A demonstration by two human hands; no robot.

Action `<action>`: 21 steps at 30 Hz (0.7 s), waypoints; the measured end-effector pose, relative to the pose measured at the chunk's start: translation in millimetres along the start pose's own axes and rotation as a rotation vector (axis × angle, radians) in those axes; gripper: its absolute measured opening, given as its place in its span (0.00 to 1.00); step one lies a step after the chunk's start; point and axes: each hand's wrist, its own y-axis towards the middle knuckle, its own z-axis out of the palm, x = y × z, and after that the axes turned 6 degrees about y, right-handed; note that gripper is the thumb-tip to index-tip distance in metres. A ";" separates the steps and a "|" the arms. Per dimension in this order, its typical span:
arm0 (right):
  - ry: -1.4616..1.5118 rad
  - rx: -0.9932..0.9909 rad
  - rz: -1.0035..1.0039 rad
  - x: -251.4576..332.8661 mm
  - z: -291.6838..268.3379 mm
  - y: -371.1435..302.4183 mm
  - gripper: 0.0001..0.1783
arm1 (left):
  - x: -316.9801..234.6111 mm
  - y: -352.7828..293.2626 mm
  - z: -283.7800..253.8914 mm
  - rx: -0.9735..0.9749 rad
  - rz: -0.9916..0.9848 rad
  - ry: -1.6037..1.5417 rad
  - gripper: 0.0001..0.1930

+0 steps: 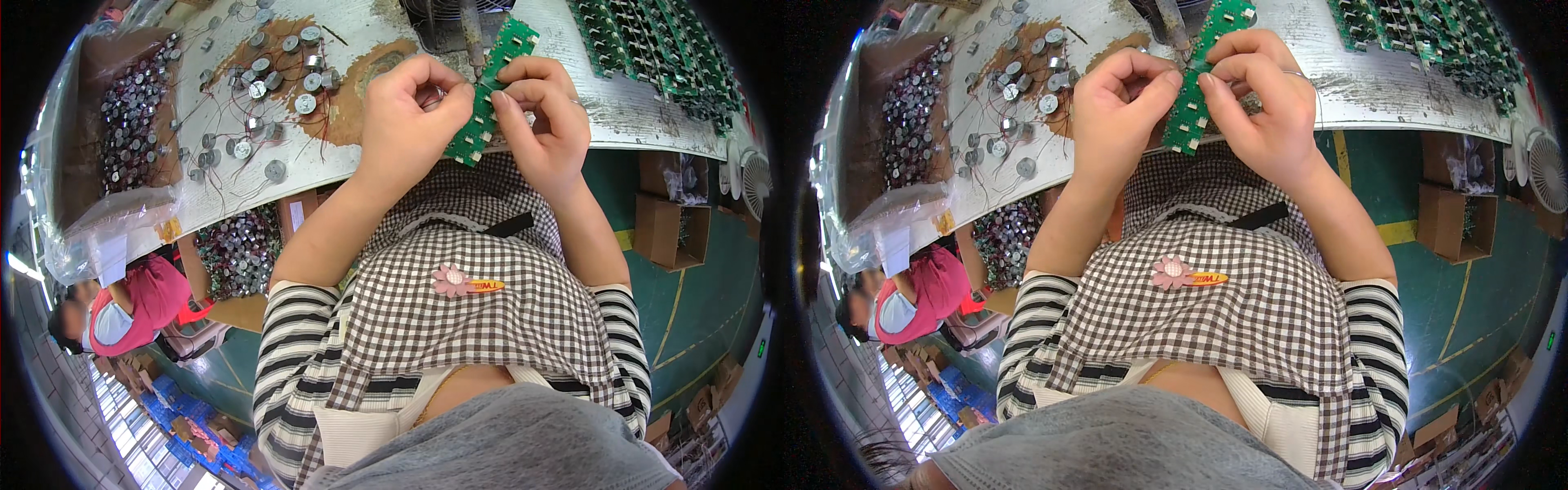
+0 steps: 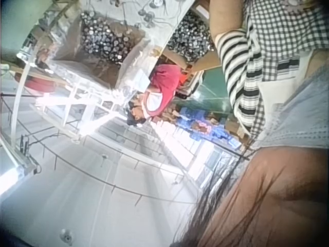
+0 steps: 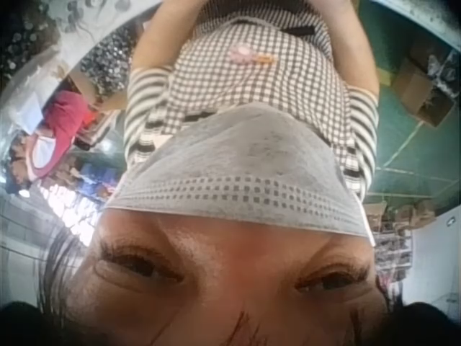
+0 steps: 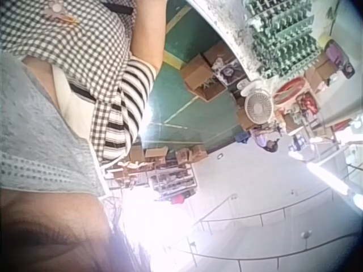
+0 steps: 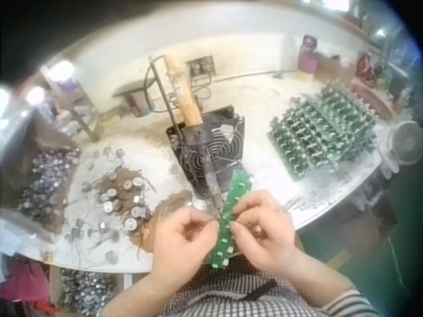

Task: The person solders small motor wires onto printed circuit boards using a soldering iron.

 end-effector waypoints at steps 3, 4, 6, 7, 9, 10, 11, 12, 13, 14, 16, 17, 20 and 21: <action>0.005 0.000 0.031 -0.3 0.1 -6.9 0.05 | 0.2 -4.0 0.5 -0.001 0.030 0.073 0.05; 0.012 -0.005 0.044 -1.0 0.6 -8.0 0.05 | 1.3 -2.8 0.9 -0.001 0.030 0.072 0.05; 0.041 0.003 0.054 2.3 3.6 -9.5 0.05 | 2.7 -5.9 -1.7 -0.018 0.028 0.021 0.05; 0.009 -0.002 0.064 4.7 3.3 -10.0 0.06 | 3.6 -7.0 -1.3 -0.011 0.019 0.040 0.05; -0.058 0.000 0.001 6.0 4.4 -8.6 0.06 | 5.8 -8.7 -7.6 0.052 0.070 0.110 0.04; -0.085 -0.028 -0.015 7.6 2.9 -8.6 0.06 | 6.5 -7.8 -6.8 0.074 0.074 0.113 0.05; -0.092 -0.053 0.055 8.0 0.8 -11.4 0.06 | 7.3 -7.6 -6.0 0.090 0.076 0.121 0.05; -0.016 -0.092 0.093 5.7 -1.3 -13.0 0.06 | 1.3 -7.5 -6.4 0.120 0.065 0.130 0.06; 0.023 -0.084 0.117 1.9 -3.7 -14.1 0.04 | 3.7 -5.6 -8.8 0.149 0.109 0.129 0.06; 0.102 -0.105 0.162 0.4 -5.9 -16.4 0.02 | 4.1 -3.4 -11.5 0.187 0.153 0.122 0.06; 0.203 -0.113 0.202 -2.4 -1.3 -17.4 0.01 | 1.3 -0.2 -30.0 -0.021 0.304 0.241 0.08; 0.212 -0.133 0.213 -2.2 -1.0 -18.4 0.01 | 2.8 7.8 -39.6 -0.208 0.473 0.276 0.09; 0.231 -0.162 0.230 -4.4 -0.9 -20.2 0.01 | 0.4 16.2 -95.2 -0.604 0.736 0.558 0.08; 0.243 -0.156 0.253 -6.1 -0.3 -21.0 0.01 | -4.0 7.4 -101.2 -0.565 0.650 0.589 0.07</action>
